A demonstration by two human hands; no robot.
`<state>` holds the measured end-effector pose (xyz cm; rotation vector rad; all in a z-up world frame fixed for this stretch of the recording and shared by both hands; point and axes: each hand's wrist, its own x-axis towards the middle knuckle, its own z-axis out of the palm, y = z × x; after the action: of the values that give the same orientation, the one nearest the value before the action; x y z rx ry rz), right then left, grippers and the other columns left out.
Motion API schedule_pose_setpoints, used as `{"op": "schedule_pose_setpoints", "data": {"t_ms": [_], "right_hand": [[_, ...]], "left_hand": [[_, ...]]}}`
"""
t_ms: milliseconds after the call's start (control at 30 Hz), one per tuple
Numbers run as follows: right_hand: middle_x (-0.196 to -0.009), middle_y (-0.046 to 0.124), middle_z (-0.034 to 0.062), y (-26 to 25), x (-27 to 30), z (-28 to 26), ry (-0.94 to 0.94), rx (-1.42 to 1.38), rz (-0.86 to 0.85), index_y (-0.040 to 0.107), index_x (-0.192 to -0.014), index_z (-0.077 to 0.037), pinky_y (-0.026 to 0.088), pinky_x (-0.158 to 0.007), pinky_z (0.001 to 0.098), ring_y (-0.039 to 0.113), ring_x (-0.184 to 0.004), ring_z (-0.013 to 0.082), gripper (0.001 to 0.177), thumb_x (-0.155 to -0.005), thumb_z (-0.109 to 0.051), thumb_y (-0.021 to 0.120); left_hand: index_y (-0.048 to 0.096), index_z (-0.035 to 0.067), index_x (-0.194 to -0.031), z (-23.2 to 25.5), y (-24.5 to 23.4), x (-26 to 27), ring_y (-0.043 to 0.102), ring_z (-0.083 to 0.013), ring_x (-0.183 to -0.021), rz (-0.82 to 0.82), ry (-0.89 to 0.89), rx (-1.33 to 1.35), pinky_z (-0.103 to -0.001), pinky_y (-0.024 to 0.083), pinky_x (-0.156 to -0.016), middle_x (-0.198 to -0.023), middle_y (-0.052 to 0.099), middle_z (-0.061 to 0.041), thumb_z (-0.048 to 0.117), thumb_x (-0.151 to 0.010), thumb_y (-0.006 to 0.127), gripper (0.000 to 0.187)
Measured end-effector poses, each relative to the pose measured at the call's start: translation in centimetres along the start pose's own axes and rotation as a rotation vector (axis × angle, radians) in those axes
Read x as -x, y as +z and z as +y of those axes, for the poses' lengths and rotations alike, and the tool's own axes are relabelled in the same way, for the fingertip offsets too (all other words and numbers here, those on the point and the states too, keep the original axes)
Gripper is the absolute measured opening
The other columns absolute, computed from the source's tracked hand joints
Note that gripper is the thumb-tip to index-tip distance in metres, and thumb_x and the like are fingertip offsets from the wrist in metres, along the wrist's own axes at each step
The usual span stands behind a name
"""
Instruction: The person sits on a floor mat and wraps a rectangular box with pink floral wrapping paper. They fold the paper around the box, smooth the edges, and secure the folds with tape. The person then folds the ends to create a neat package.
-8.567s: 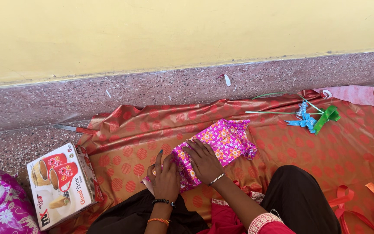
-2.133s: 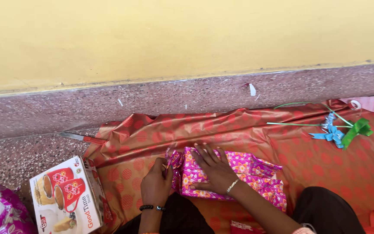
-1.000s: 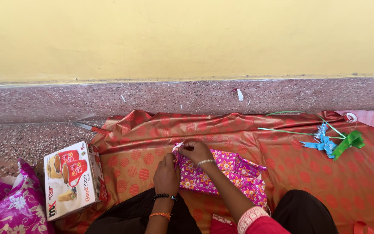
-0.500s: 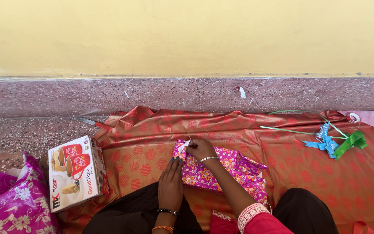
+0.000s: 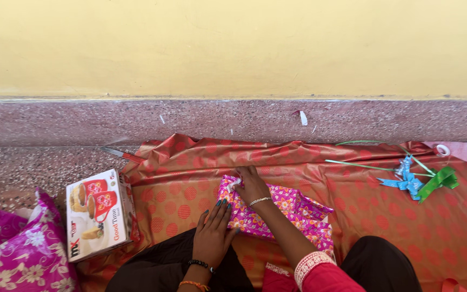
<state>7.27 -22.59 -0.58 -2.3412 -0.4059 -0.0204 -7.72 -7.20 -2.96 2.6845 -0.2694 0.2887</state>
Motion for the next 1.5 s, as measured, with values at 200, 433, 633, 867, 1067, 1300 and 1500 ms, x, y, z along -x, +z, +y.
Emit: {"op": "schedule_pose_setpoints", "data": {"t_ms": [200,433,633,867,1067,1300,1500], "right_hand": [[-0.110,0.075,-0.0031,-0.9,-0.5,0.1,0.093,0.296,-0.170,0.071,-0.124,-0.031,0.030,-0.100,0.0574,0.058,-0.124,0.0258,0.043,-0.083,-0.043,0.077],[-0.119,0.076,-0.0011,-0.3,0.4,1.5,0.268,0.105,-0.176,0.071,-0.126,-0.032,0.029,-0.109,0.0475,0.066,-0.116,0.0191,0.049,-0.083,-0.055,0.074],[-0.121,0.074,0.0028,-5.0,3.6,-1.2,0.070,-0.144,0.143,0.072,-0.121,-0.019,0.045,-0.100,0.0378,0.069,-0.113,0.0190,0.044,-0.083,-0.038,0.080],[-0.128,0.066,0.0055,-12.2,10.4,-3.5,-0.008,-0.690,0.331,0.063,-0.127,-0.008,0.051,-0.099,0.0325,0.062,-0.120,0.0179,0.043,-0.088,-0.017,0.079],[-0.143,0.054,0.0094,-13.6,15.6,-3.4,-0.092,-0.707,0.293,0.046,-0.147,-0.010,0.046,-0.110,0.0416,0.054,-0.136,0.0231,0.065,-0.091,-0.015,0.078],[-0.165,0.024,0.0135,-16.6,16.4,-4.1,-0.083,-0.370,0.068,0.026,-0.156,-0.016,0.045,-0.105,0.0456,0.040,-0.144,0.0283,0.103,-0.075,-0.033,0.086],[-0.175,0.022,0.0077,-16.1,14.7,-3.3,-0.189,-0.244,-0.094,0.043,-0.159,-0.021,0.034,-0.125,0.0456,0.025,-0.161,0.0295,0.078,-0.091,-0.040,0.076]], "left_hand": [[0.058,-0.003,-0.135,-0.5,5.3,2.4,0.059,-0.0302,-0.126,0.336,-0.722,0.617,-0.041,0.047,-0.106,-0.136,0.062,-0.017,0.050,-0.093,0.063,0.068],[0.050,-0.002,-0.145,0.1,9.4,0.2,0.055,-0.0277,-0.130,0.042,-1.422,1.203,-0.044,0.040,-0.112,-0.141,0.060,-0.016,0.066,-0.085,0.067,0.092],[0.023,0.004,-0.156,3.8,4.8,-1.7,0.050,-0.0287,-0.135,0.296,-1.197,1.369,-0.045,0.040,-0.113,-0.153,0.048,-0.020,0.039,-0.083,0.080,0.099],[-0.005,0.018,-0.160,8.5,-7.6,-2.6,0.056,-0.0287,-0.128,0.382,-0.399,1.397,-0.044,0.053,-0.103,-0.148,0.045,-0.022,0.012,-0.071,0.084,0.126],[0.010,0.012,-0.161,9.5,-15.5,-2.4,0.046,-0.0328,-0.144,0.180,-0.158,0.762,-0.042,0.047,-0.109,-0.156,0.043,-0.022,0.015,-0.069,0.091,0.123],[0.015,0.010,-0.160,7.9,-14.8,-3.9,0.053,-0.0378,-0.134,-0.012,-0.011,0.488,-0.044,0.047,-0.107,-0.146,0.051,-0.020,0.023,-0.068,0.093,0.121],[0.020,0.010,-0.159,5.7,-13.0,-4.0,0.053,-0.0376,-0.134,-0.069,0.014,0.528,-0.044,0.049,-0.106,-0.151,0.048,-0.020,0.024,-0.070,0.090,0.114]]}}
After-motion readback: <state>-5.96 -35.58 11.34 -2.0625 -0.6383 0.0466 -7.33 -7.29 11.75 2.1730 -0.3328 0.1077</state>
